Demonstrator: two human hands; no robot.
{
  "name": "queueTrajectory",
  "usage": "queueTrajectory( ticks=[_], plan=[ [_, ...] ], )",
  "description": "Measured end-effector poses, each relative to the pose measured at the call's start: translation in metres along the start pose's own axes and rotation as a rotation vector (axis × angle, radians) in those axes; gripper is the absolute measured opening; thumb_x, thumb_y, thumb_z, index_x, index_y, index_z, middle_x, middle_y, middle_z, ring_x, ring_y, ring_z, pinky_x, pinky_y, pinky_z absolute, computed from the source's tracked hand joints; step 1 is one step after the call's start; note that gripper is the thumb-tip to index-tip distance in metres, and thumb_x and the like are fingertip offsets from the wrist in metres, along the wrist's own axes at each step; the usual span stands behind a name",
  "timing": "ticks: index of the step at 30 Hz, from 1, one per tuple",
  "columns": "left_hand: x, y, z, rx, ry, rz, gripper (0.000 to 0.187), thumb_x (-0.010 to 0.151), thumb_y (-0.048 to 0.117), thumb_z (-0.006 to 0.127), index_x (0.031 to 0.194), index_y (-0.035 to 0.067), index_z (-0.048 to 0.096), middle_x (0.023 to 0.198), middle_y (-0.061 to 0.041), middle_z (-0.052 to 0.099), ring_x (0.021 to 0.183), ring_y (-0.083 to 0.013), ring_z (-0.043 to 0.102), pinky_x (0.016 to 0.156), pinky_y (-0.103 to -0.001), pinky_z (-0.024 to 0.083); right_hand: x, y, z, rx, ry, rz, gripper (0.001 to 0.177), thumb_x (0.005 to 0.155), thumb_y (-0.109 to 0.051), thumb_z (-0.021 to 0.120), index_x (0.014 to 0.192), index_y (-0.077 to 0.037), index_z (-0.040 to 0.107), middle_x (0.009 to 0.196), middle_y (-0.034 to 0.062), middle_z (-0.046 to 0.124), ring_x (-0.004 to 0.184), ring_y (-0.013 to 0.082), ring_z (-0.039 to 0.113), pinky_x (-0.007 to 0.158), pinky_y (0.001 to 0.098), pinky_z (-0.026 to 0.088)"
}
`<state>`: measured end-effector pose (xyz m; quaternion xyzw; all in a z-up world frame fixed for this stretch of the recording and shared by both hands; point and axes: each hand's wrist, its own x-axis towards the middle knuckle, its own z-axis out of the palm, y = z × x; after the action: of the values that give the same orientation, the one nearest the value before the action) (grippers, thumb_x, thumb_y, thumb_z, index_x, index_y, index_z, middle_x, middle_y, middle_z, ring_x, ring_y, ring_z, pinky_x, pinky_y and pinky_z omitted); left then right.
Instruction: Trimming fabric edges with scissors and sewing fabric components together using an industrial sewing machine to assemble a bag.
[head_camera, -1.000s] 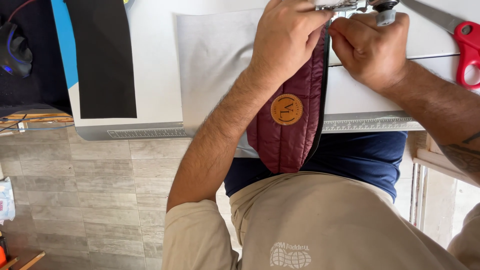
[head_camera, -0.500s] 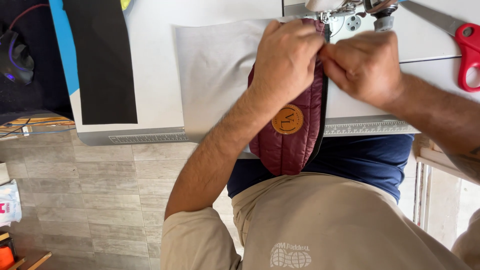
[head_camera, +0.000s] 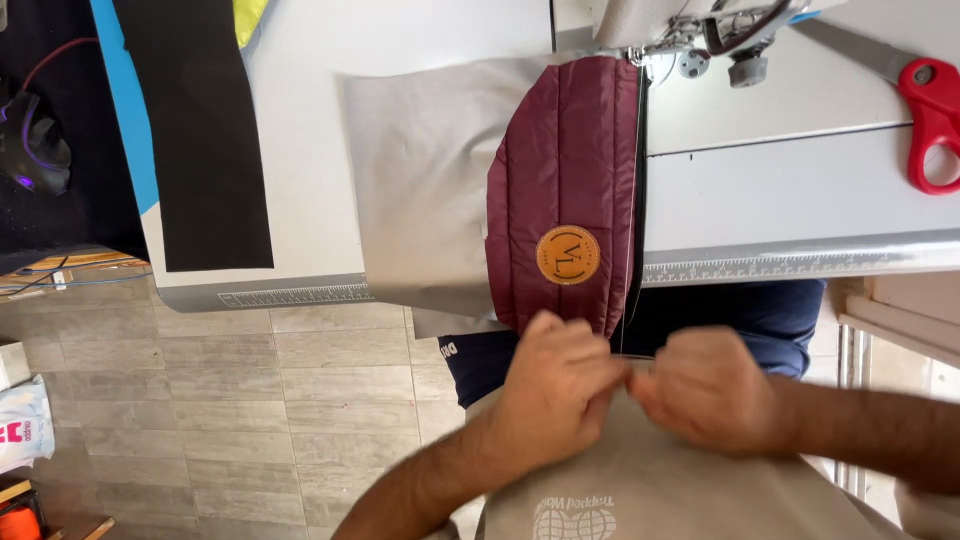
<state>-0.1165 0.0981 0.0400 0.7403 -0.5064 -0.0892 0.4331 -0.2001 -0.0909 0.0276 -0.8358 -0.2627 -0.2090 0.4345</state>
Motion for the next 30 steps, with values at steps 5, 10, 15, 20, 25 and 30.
queueTrajectory(
  ticks=[5,10,15,20,25,30],
  plan=[
    [0.009,0.016,-0.022,-0.068,-0.162,0.035,0.01,0.091,-0.001,0.058,0.084,0.006,0.059,0.086,-0.004,0.048,0.082,-0.0273,0.047,0.077,-0.044,0.028,-0.002,-0.016,-0.011,0.171,-0.074,0.022,0.016,0.095,-0.009,0.06,0.085,0.002,0.064,0.067,0.0098,0.052,0.048,0.0243,0.045,0.046,0.0347,0.038],
    [0.055,0.012,-0.039,-0.267,0.016,0.348,0.019,0.105,-0.002,0.048,0.097,0.0,0.066,0.081,-0.012,0.061,0.074,-0.025,0.063,0.118,-0.059,0.043,0.029,-0.003,-0.055,0.324,0.043,0.206,0.011,0.093,-0.011,0.055,0.089,-0.002,0.061,0.063,0.0052,0.061,0.047,0.0199,0.053,0.05,0.0318,0.044],
    [0.064,0.006,-0.016,-0.471,0.106,0.26,0.015,0.111,0.01,0.05,0.108,0.002,0.063,0.084,-0.01,0.06,0.068,-0.028,0.055,0.065,-0.04,0.047,0.03,0.013,-0.057,0.233,0.199,0.201,0.01,0.091,-0.005,0.057,0.093,0.004,0.058,0.07,0.012,0.061,0.052,0.0231,0.052,0.054,0.0338,0.05],
    [0.072,0.011,-0.032,-0.608,0.093,0.257,0.02,0.112,0.01,0.045,0.105,-0.002,0.059,0.078,-0.012,0.054,0.062,-0.0281,0.046,0.062,-0.04,0.04,0.034,0.065,-0.055,-0.317,0.095,0.022,0.025,0.094,-0.015,0.071,0.099,0.01,0.069,0.092,0.0223,0.074,0.078,0.0355,0.073,0.069,0.0454,0.058],
    [0.055,0.009,-0.02,-0.845,0.171,0.29,0.008,0.108,0.003,0.058,0.106,0.002,0.066,0.066,-0.007,0.058,0.05,-0.0194,0.047,0.05,-0.036,0.038,0.048,0.093,-0.049,-0.618,-0.23,0.024,0.038,0.1,-0.019,0.072,0.13,0.004,0.066,0.147,0.0218,0.064,0.142,0.0387,0.058,0.111,0.0472,0.047],
    [0.032,0.014,-0.02,-0.966,-0.011,0.15,0.007,0.111,0.004,0.059,0.11,0.0,0.064,0.085,-0.013,0.068,0.061,-0.0251,0.061,0.06,-0.037,0.05,0.052,0.09,-0.047,-0.611,-0.265,-0.015,0.026,0.1,-0.02,0.07,0.118,0.0,0.072,0.138,0.0154,0.071,0.133,0.0318,0.065,0.104,0.0421,0.047]
  ],
)
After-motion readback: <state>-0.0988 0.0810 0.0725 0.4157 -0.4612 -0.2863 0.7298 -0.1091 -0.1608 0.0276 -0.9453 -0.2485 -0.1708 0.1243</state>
